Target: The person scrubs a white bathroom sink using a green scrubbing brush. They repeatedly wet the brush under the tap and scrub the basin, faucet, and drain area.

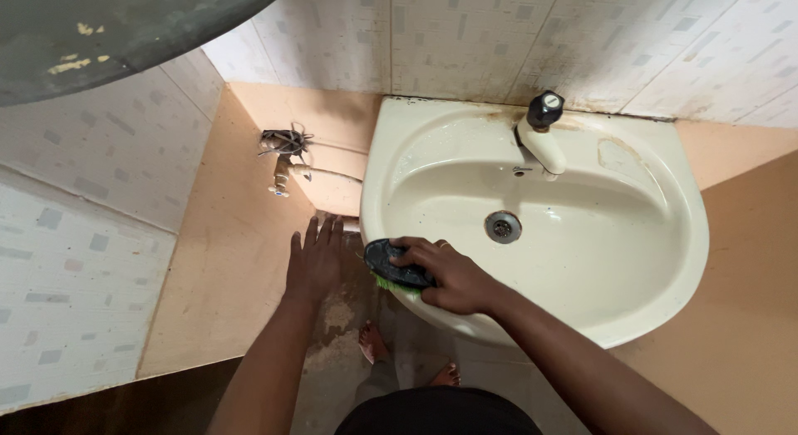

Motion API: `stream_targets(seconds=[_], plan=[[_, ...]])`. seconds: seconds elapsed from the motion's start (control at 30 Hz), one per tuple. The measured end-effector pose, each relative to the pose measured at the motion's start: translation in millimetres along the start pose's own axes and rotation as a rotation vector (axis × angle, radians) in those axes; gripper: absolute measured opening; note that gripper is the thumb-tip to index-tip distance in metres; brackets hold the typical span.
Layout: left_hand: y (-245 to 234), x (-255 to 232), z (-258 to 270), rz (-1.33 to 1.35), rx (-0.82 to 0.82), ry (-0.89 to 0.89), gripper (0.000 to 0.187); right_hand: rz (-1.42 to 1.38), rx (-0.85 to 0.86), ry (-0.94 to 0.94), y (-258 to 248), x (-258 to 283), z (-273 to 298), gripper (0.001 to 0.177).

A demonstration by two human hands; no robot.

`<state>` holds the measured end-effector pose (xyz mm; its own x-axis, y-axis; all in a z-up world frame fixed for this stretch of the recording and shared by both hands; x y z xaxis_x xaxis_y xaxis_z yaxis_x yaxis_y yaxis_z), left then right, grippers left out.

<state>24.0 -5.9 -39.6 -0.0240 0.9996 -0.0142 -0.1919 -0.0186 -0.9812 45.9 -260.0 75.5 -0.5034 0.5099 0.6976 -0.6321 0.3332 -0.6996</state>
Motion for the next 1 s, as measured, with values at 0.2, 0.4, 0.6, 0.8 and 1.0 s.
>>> stream_targets(seconds=[0.2,0.4,0.6,0.8,1.0], plan=[[-16,-12,-20,0.019,-0.110,0.046,0.064,-0.407,-0.234,-0.002,25,-34,-52,0.089],[-25,-23,-18,0.027,-0.139,0.065,0.062,-0.211,-0.495,0.208,50,-31,-78,0.085],[-27,-22,-16,0.043,-0.104,0.049,0.061,-0.190,-0.502,0.385,57,-35,-61,0.084],[-22,-20,-27,0.025,-0.072,0.046,0.064,0.041,0.046,0.642,32,-71,-8,0.080],[-4,-23,-33,-0.035,-0.005,0.055,0.063,0.022,0.030,0.696,32,-81,6,0.078]])
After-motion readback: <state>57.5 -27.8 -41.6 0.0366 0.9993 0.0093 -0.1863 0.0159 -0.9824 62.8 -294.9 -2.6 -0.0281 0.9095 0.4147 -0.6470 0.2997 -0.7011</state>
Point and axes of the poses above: each hand's wrist, its own z-axis away from the middle knuckle, its own y-axis out of the palm, x = y × z, the point moved 3 cm from there along -z, towards the middle knuckle, and after that the axes turned 2 degrees about -x, right-handed, at the moved point
